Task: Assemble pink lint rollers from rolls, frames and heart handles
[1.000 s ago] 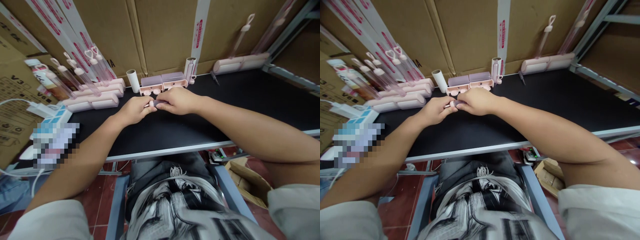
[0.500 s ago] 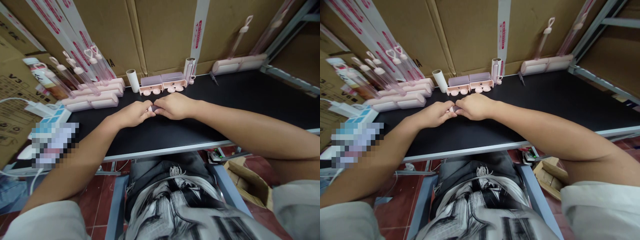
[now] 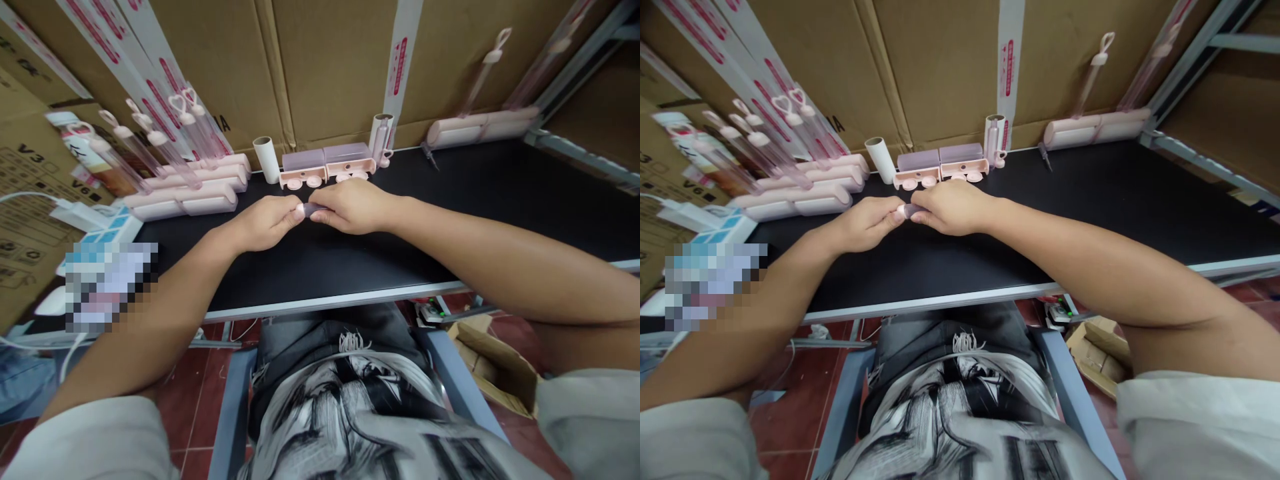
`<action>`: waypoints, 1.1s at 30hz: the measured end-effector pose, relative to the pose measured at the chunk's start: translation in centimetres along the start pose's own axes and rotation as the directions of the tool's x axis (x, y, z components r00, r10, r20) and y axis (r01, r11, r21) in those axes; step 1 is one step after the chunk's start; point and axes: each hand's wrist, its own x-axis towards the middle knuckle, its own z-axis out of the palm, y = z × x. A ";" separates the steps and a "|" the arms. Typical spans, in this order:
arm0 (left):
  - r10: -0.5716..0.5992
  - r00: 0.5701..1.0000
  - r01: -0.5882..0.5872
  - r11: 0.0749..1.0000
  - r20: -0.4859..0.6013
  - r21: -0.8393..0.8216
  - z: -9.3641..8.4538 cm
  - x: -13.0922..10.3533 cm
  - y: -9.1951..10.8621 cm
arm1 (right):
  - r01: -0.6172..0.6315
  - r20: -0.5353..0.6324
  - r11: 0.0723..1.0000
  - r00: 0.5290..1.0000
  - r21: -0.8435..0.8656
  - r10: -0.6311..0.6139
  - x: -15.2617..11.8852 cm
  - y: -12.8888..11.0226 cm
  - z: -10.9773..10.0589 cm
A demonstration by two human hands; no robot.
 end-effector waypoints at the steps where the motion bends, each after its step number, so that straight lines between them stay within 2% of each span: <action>1: 0.003 1.000 -0.002 0.999 -0.004 0.037 0.1 0.0 -0.1 | -0.001 0.010 1.000 1.000 -0.006 0.001 0.0 -0.1 0.0; 5: -0.018 1.000 0.015 0.981 0.016 0.196 0.3 0.0 -0.2 | -0.002 0.028 0.999 1.000 -0.047 0.004 0.0 -0.7 -0.1; 10: -0.136 0.988 0.105 0.944 0.079 0.313 0.2 0.1 0.8 | 0.006 0.047 0.996 0.999 -0.094 -0.001 0.2 -1.0 0.6; 13: -0.158 0.981 0.117 0.947 0.116 0.300 0.5 0.3 1.0 | 0.013 0.072 0.996 0.997 -0.083 -0.007 0.3 -0.9 1.2; 19: -0.097 0.990 0.077 0.980 0.101 0.185 1.5 0.3 0.3 | 0.025 0.094 0.999 0.995 0.031 -0.028 0.2 -0.6 1.5; 25: -0.132 0.984 0.101 0.968 0.123 0.229 2.1 0.4 0.4 | 0.046 0.128 0.985 0.989 0.164 -0.068 0.6 0.7 1.8; 33: -0.143 0.988 0.126 0.963 0.057 0.239 1.9 0.8 -0.1 | 0.104 -0.013 0.958 0.994 0.267 -0.105 1.4 2.5 2.6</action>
